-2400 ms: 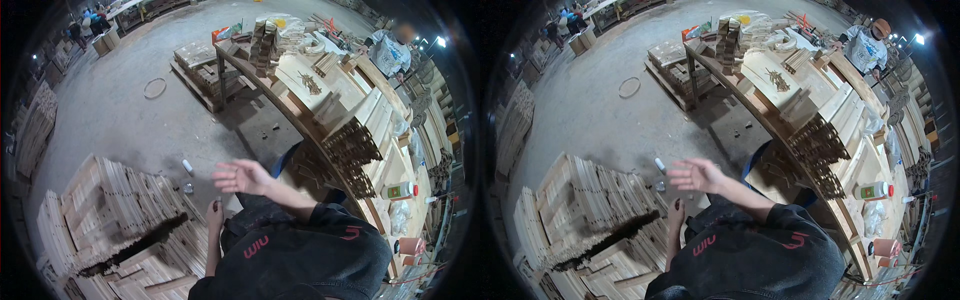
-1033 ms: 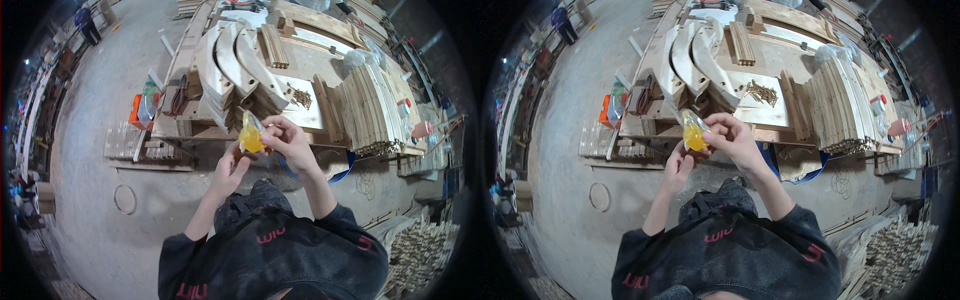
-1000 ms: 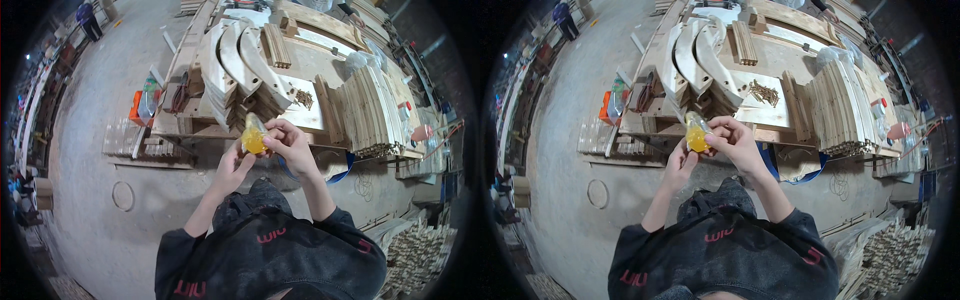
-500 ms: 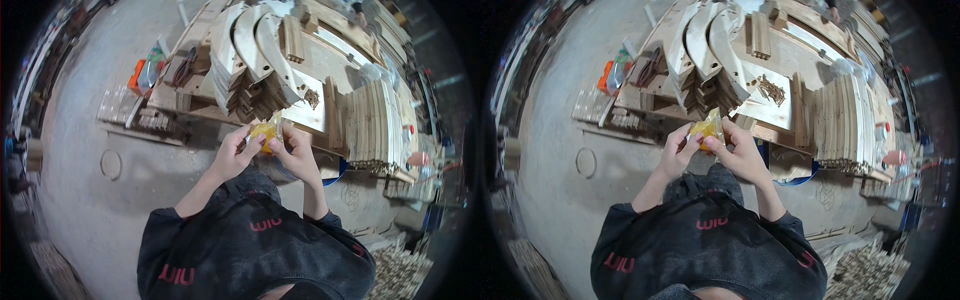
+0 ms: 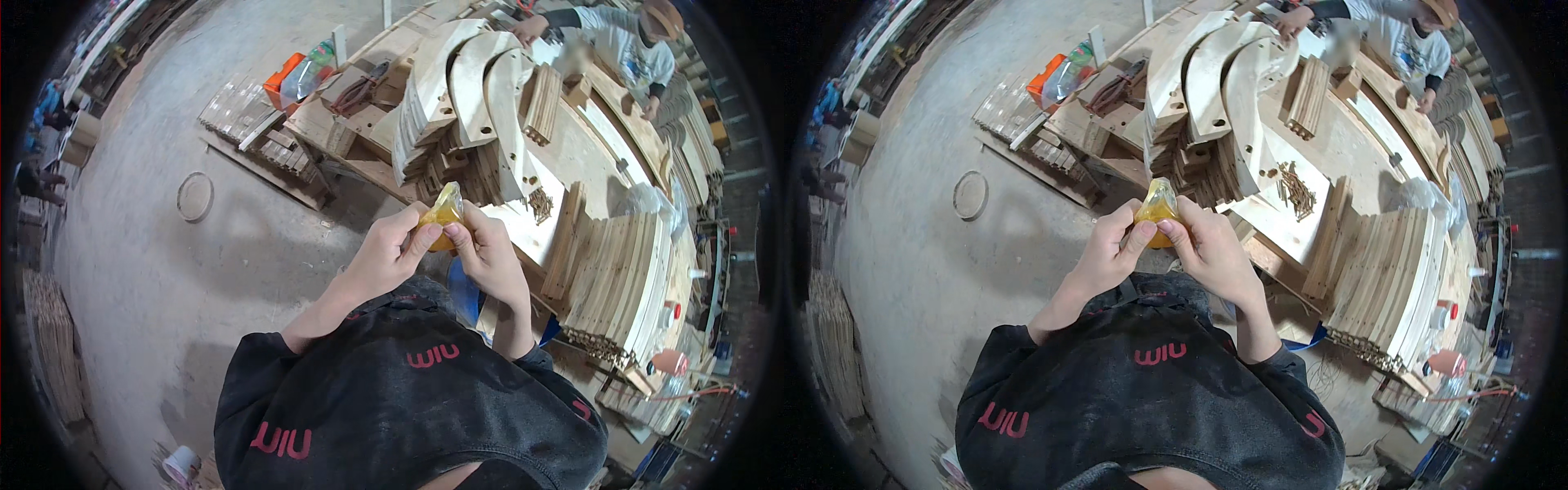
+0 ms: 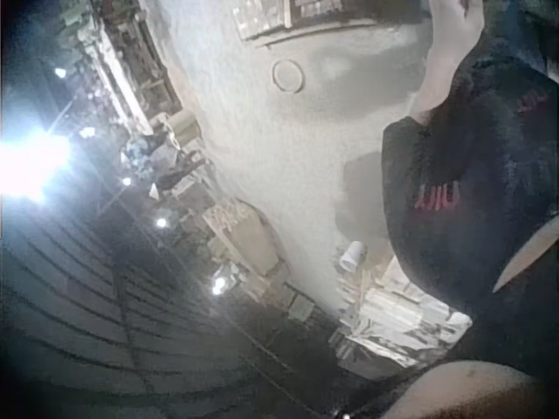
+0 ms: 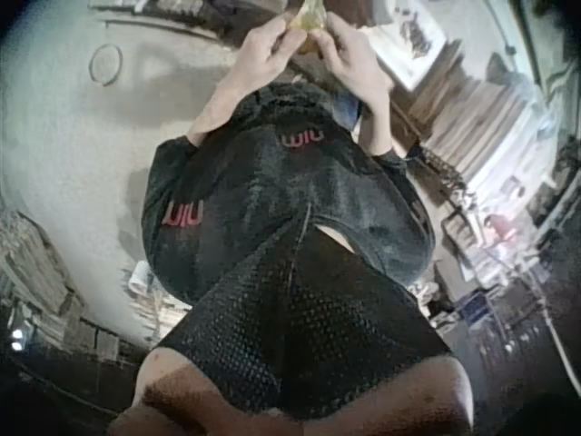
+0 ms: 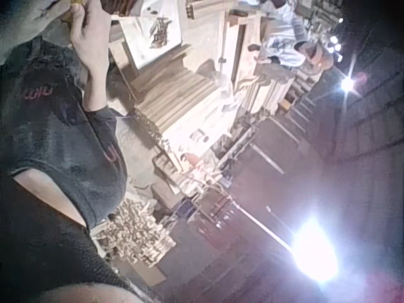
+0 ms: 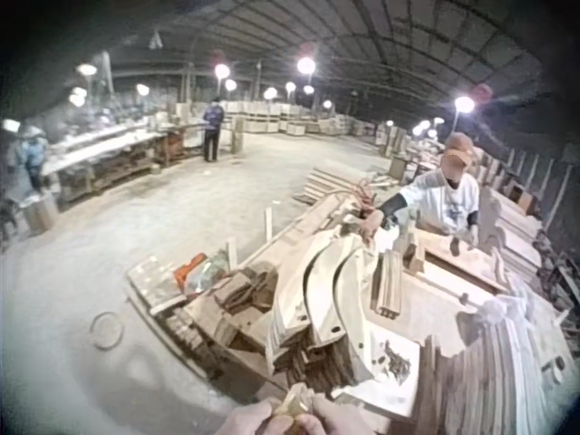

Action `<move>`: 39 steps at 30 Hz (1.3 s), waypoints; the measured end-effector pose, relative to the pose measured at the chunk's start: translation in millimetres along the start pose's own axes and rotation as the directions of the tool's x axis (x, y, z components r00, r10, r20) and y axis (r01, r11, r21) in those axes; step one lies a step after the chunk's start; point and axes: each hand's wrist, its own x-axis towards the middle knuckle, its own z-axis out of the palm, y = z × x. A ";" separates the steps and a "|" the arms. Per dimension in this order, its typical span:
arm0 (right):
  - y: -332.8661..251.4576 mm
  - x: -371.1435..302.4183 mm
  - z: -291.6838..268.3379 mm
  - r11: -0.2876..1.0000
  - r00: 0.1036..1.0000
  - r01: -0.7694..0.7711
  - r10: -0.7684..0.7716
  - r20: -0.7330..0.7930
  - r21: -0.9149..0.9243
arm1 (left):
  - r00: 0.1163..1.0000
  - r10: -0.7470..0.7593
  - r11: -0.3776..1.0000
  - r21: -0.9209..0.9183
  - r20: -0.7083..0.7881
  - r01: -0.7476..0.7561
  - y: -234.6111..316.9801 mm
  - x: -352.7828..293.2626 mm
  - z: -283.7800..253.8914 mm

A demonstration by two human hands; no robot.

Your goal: Apply glue to wooden furniture components and assemble them.

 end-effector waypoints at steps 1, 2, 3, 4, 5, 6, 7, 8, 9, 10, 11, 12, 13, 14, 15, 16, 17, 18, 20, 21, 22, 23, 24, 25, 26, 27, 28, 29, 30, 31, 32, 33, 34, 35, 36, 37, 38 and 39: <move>1.1 2.7 -0.8 1.000 1.000 0.009 -0.009 0.014 0.003 | 1.000 0.022 1.000 -0.004 -0.018 -0.022 0.8 -0.6 -0.4; 2.5 5.6 -1.1 0.998 0.997 0.064 -0.064 0.042 0.020 | 0.998 0.044 0.999 -0.007 -0.035 -0.044 1.5 -1.0 -1.2; 3.2 8.0 -2.2 0.992 0.990 0.118 -0.120 0.068 0.038 | 0.998 0.041 0.999 0.002 -0.048 -0.041 3.6 -0.8 -2.2; 3.6 9.7 -4.8 0.991 0.988 0.125 -0.128 0.081 0.044 | 1.000 -0.005 0.999 -0.042 -0.021 0.005 6.1 -0.4 -3.4; 3.7 10.7 -9.0 0.992 0.986 0.115 -0.120 0.117 0.047 | 0.999 -0.051 0.995 -0.085 0.008 0.052 7.7 -0.3 -4.5; 2.7 11.8 -11.1 0.992 0.981 0.112 -0.119 0.152 0.051 | 0.999 -0.050 0.996 -0.071 -0.005 0.050 8.3 -1.3 -6.4; 0.8 12.0 -13.9 0.990 0.978 0.126 -0.134 0.160 0.059 | 0.997 -0.074 0.995 -0.073 0.011 0.075 8.2 -2.0 -6.3; -1.5 11.1 -17.2 0.994 0.976 0.105 -0.109 0.190 0.031 | 0.995 -0.097 0.992 -0.074 0.028 0.099 7.9 -2.7 -5.7; -1.0 11.1 -18.8 0.997 0.972 0.080 -0.079 0.219 0.001 | 0.995 -0.102 0.993 -0.064 0.017 0.103 5.9 -3.1 -4.1; 1.6 11.6 -17.4 0.997 0.972 0.074 -0.074 0.222 0.007 | 0.995 -0.101 0.993 -0.057 -0.013 0.100 3.5 -3.6 -1.8; 4.5 13.1 -16.5 0.997 0.970 0.082 -0.083 0.230 0.014 | 0.994 -0.100 0.994 -0.050 -0.043 0.098 0.6 -3.7 -0.1; 7.3 13.6 -17.0 0.994 0.969 0.100 -0.089 0.228 -0.038 | 0.996 -0.081 0.996 -0.036 -0.039 0.080 -3.4 -3.5 2.1; 8.4 14.3 -16.6 0.989 0.969 0.119 -0.095 0.226 -0.091 | 0.996 -0.083 0.996 -0.033 -0.045 0.081 -5.0 -3.1 3.7; 6.4 15.3 -15.1 0.989 0.968 0.122 -0.099 0.230 -0.089 | 0.997 -0.067 0.996 -0.059 -0.038 0.065 -6.2 -2.9 5.1; 3.1 15.3 -14.2 0.988 0.972 0.121 -0.098 0.215 -0.096 | 0.998 -0.053 0.995 -0.087 -0.031 0.050 -6.7 -3.0 6.7; 1.3 15.1 -13.3 0.988 0.975 0.119 -0.097 0.199 -0.103 | 0.999 -0.034 0.996 -0.085 -0.029 0.032 -4.1 -2.1 6.6; 2.3 14.4 -12.4 0.988 0.975 0.118 -0.096 0.200 -0.103 | 0.999 -0.036 0.996 -0.086 -0.030 0.033 -1.5 -1.7 6.3; 4.0 13.3 -11.6 0.990 0.976 0.121 -0.105 0.193 -0.075 | 0.999 -0.024 0.995 -0.100 -0.030 0.021 1.2 -1.2 6.3; 3.9 11.3 -11.7 0.992 0.978 0.119 -0.108 0.179 -0.050 | 1.000 -0.012 0.993 -0.118 -0.024 0.009 3.4 -0.5 6.8; 1.7 10.9 -13.3 0.989 0.976 0.138 -0.127 0.179 -0.048 | 1.000 -0.010 0.991 -0.132 -0.014 0.008 3.8 -0.3 7.0; 0.4 10.7 -14.5 0.987 0.973 0.156 -0.145 0.177 -0.047 | 1.000 -0.008 0.989 -0.147 -0.002 0.008 4.5 -0.2 7.2; -0.3 11.0 -14.6 0.988 0.977 0.147 -0.136 0.167 -0.052 | 1.000 -0.007 0.988 -0.155 0.010 0.008 6.4 -0.4 6.2; -0.6 11.5 -14.0 0.980 0.971 0.190 -0.180 0.158 -0.051 | 0.999 -0.046 0.984 -0.169 0.026 0.050 8.3 -1.0 4.5; -0.5 11.5 -14.0 0.971 0.963 0.233 -0.223 0.149 -0.051 | 0.995 -0.084 0.979 -0.182 0.043 0.091 9.1 -1.3 3.6; 2.3 10.4 -14.0 0.967 0.962 0.248 -0.238 0.137 -0.057 | 0.992 -0.116 0.971 -0.205 0.048 0.123 8.9 -1.6 4.3; 3.0 10.4 -14.8 0.969 0.965 0.240 -0.231 0.123 -0.061 | 0.992 -0.114 0.970 -0.209 0.063 0.125 8.6 -1.1 4.3; 3.6 10.5 -15.9 0.962 0.958 0.267 -0.258 0.125 -0.060 | 0.994 -0.097 0.978 -0.179 0.042 0.103 8.2 -0.2 4.6; 4.0 10.2 -16.9 0.954 0.950 0.294 -0.285 0.127 -0.059 | 0.997 -0.080 0.986 -0.148 0.021 0.082 7.7 0.9 4.7; 4.3 9.6 -18.4 0.959 0.955 0.280 -0.273 0.119 -0.041 | 0.999 -0.039 0.993 -0.112 0.014 0.040 6.8 3.5 5.0; 5.0 9.4 -19.7 0.961 0.958 0.273 -0.267 0.107 -0.045 | 0.999 -0.036 0.992 -0.116 0.027 0.039 6.5 4.4 6.5; 5.7 9.5 -20.8 0.956 0.956 0.285 -0.278 0.097 -0.065 | 0.999 -0.042 0.992 -0.121 0.016 0.043 6.3 4.9 8.1; 6.2 8.6 -21.5 0.951 0.953 0.297 -0.290 0.090 -0.083 | 0.999 -0.048 0.991 -0.124 0.002 0.048 6.7 4.9 9.7; 6.8 7.3 -21.2 0.952 0.955 0.293 -0.286 0.081 -0.085 | 0.999 -0.047 0.991 -0.126 0.011 0.048 8.1 5.4 10.4; 7.3 6.2 -20.4 0.955 0.958 0.287 -0.285 0.038 -0.078 | 0.995 -0.075 0.984 -0.156 0.062 0.084 10.3 6.0 10.5; 7.9 5.7 -19.5 0.956 0.958 0.286 -0.287 -0.003 -0.070 | 0.989 -0.100 0.976 -0.183 0.110 0.119 11.1 6.2 10.3; 7.9 4.3 -19.0 0.956 0.958 0.284 -0.285 -0.008 -0.071 | 0.988 -0.098 0.976 -0.184 0.116 0.118 10.7 5.8 10.4; 7.7 1.9 -18.4 0.961 0.963 0.270 -0.270 0.012 -0.055 | 0.986 -0.094 0.968 -0.218 0.137 0.122 10.1 5.0 10.6; 6.7 0.7 -17.9 0.966 0.966 0.257 -0.256 0.033 -0.039 | 0.984 -0.087 0.960 -0.251 0.158 0.125 9.6 4.9 10.1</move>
